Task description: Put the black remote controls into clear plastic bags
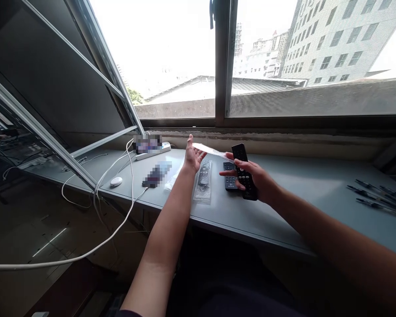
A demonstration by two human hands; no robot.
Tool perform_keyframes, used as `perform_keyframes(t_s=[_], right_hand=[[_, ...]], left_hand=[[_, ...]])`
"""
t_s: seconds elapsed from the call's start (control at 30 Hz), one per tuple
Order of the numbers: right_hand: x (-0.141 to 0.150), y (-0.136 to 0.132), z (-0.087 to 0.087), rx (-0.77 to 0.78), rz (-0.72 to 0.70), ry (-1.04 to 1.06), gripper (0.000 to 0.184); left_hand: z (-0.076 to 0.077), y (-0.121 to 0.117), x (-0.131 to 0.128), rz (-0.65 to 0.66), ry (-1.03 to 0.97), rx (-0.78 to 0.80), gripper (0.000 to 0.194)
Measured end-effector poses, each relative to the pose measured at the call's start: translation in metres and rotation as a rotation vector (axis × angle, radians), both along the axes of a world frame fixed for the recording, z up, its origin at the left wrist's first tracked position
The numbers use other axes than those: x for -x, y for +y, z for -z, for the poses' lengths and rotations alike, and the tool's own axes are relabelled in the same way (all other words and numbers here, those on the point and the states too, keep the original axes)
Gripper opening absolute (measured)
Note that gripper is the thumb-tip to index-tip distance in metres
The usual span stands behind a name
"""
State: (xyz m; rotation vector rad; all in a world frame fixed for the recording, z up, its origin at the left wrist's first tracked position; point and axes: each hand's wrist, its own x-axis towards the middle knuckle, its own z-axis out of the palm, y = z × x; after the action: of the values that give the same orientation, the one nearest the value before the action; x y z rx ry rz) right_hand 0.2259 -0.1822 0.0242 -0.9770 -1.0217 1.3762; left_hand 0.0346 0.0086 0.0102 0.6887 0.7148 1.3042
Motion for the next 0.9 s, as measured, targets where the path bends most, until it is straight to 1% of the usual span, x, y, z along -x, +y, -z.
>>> perform_keyframes(t_s=[0.1,0.17,0.2,0.27,0.33,0.4,0.43,0.5,0.57,0.63,0.7,0.73,0.8,0.9], right_hand=[[0.004,-0.002,0.001,-0.030,-0.020,-0.055,0.052],[0.005,-0.002,0.003,-0.045,-0.054,-0.095,0.057],[0.005,-0.001,0.004,-0.050,-0.072,-0.107,0.058],[0.005,0.000,0.006,-0.051,-0.107,-0.126,0.060],[0.004,0.000,0.008,-0.039,-0.154,-0.145,0.061],[0.003,0.001,0.008,-0.038,-0.184,-0.153,0.058],[0.002,0.001,0.008,-0.045,-0.186,-0.148,0.055],[0.001,0.002,0.009,-0.067,-0.174,-0.131,0.048],[0.000,0.003,0.010,-0.082,-0.172,-0.123,0.043],[-0.001,0.005,0.012,-0.089,-0.176,-0.129,0.041],[-0.001,0.006,0.014,-0.088,-0.174,-0.141,0.040],[-0.002,0.007,0.015,-0.087,-0.171,-0.146,0.040],[-0.002,0.007,0.016,-0.085,-0.168,-0.154,0.039],[-0.003,0.008,0.016,-0.082,-0.173,-0.157,0.039]], left_hand=[[0.004,0.003,-0.006,0.079,0.082,0.007,0.031],[0.006,0.004,-0.009,0.094,0.111,0.017,0.018],[0.006,0.004,-0.009,0.094,0.122,0.016,0.017],[0.007,0.004,-0.009,0.071,0.145,-0.015,0.023],[0.005,0.004,-0.006,-0.012,0.170,-0.104,0.029],[-0.002,0.005,0.001,-0.121,0.183,-0.212,0.028],[-0.007,0.006,0.006,-0.152,0.190,-0.236,0.025],[-0.019,0.011,0.020,-0.140,0.226,-0.263,0.017],[-0.032,0.017,0.036,-0.131,0.331,-0.358,0.017],[-0.041,0.026,0.055,-0.039,0.476,-0.418,0.022],[-0.044,0.034,0.073,0.070,0.647,-0.433,0.023],[-0.043,0.037,0.081,0.121,0.746,-0.411,0.022],[-0.039,0.041,0.093,0.177,0.936,-0.345,0.019],[-0.030,0.042,0.104,0.227,1.090,-0.274,0.030]])
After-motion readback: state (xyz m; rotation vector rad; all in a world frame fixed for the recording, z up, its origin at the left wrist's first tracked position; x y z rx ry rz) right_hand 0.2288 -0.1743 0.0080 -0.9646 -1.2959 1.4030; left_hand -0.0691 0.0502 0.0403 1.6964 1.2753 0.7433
